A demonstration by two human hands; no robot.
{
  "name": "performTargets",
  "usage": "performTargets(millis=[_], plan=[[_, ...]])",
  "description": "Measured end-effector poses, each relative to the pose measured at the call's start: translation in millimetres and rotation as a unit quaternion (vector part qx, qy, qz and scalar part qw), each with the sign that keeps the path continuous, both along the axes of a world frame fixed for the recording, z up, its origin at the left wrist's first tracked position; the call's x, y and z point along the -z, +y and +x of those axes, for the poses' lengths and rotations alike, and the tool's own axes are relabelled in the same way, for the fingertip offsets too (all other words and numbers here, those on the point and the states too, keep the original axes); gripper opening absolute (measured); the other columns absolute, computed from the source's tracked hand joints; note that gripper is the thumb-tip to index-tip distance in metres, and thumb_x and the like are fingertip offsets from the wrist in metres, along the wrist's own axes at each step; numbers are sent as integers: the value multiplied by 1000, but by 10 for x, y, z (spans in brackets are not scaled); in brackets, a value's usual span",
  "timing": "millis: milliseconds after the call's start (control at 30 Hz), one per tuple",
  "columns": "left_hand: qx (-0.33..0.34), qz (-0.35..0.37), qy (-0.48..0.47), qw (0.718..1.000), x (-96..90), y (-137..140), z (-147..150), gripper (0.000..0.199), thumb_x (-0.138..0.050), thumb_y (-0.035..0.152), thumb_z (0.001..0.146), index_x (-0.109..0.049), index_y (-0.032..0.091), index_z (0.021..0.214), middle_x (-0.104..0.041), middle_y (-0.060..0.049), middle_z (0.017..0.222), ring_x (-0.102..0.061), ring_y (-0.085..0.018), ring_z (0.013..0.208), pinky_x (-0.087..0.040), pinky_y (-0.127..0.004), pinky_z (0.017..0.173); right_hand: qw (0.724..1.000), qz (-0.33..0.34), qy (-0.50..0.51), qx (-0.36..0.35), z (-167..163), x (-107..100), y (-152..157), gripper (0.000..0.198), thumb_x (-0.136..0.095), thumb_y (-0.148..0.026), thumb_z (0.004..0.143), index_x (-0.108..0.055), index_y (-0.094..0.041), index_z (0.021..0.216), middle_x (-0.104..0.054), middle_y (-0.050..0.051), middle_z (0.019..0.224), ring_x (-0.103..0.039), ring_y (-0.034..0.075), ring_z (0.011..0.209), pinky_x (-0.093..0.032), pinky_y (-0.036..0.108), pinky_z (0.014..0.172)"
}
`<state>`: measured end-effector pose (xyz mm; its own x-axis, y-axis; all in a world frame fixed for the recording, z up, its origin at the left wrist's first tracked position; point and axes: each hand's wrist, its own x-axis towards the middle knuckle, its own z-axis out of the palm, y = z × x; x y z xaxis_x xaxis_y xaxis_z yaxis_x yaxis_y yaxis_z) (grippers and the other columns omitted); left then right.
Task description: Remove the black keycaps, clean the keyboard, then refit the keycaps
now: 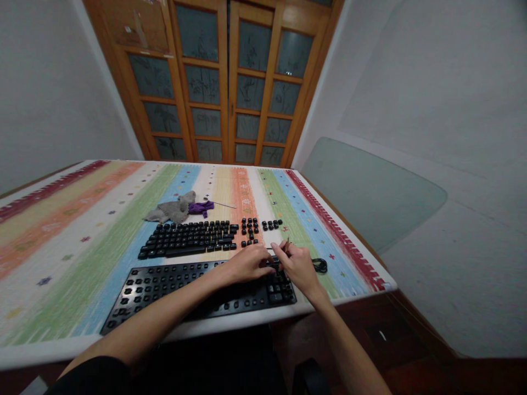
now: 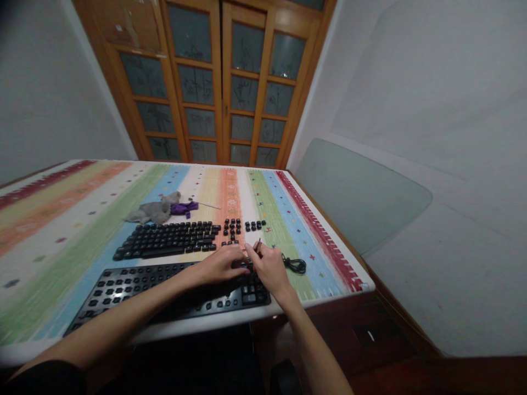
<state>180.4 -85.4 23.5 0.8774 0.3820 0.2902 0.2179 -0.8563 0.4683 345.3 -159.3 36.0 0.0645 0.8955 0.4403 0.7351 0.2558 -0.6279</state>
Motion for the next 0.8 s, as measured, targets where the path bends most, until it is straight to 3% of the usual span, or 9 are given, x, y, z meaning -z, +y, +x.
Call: performTargets(millis=[167,367,500,667,800], plan=[[2,7,7,1000,-32,62,68,9,-68,20,79,-64,14,74,-62,-2,70,-56,-15,68,-41,-24,66,1000,6,3,12,41,22,12,47,-46,-51,98,-59,-19,65,-62,2,52,-61,15,46,-40,24,53],[22,-31,-80,996,-24,213,131,2,-65,17,76,-66,15,76,-59,2,65,-53,-11,64,-40,-22,63,997,24,47,52,134,83,42,46,-48,-54,96,-60,-20,68,-59,1,48,-58,14,41,-38,23,45],[-47,2,-117,992,29,444,179,5,-65,19,78,-68,15,81,-58,1,66,-53,-13,67,-41,-23,65,992,14,92,80,181,126,12,49,-49,-58,94,-59,-19,66,-60,0,49,-56,13,37,-40,23,43],[-135,76,-36,987,135,721,281,9,-63,18,81,-70,15,85,-61,-3,74,-56,-18,76,-45,-27,71,989,0,113,92,187,141,-74,51,-50,-62,91,-59,-18,66,-59,-1,47,-53,12,33,-42,22,42],[-168,104,41,979,201,794,372,15,-60,22,86,-72,14,88,-65,-8,83,-59,-22,87,-47,-31,79,990,-7,120,80,161,133,-165,49,-52,-61,91,-59,-19,67,-59,-1,47,-52,11,31,-42,22,40]])
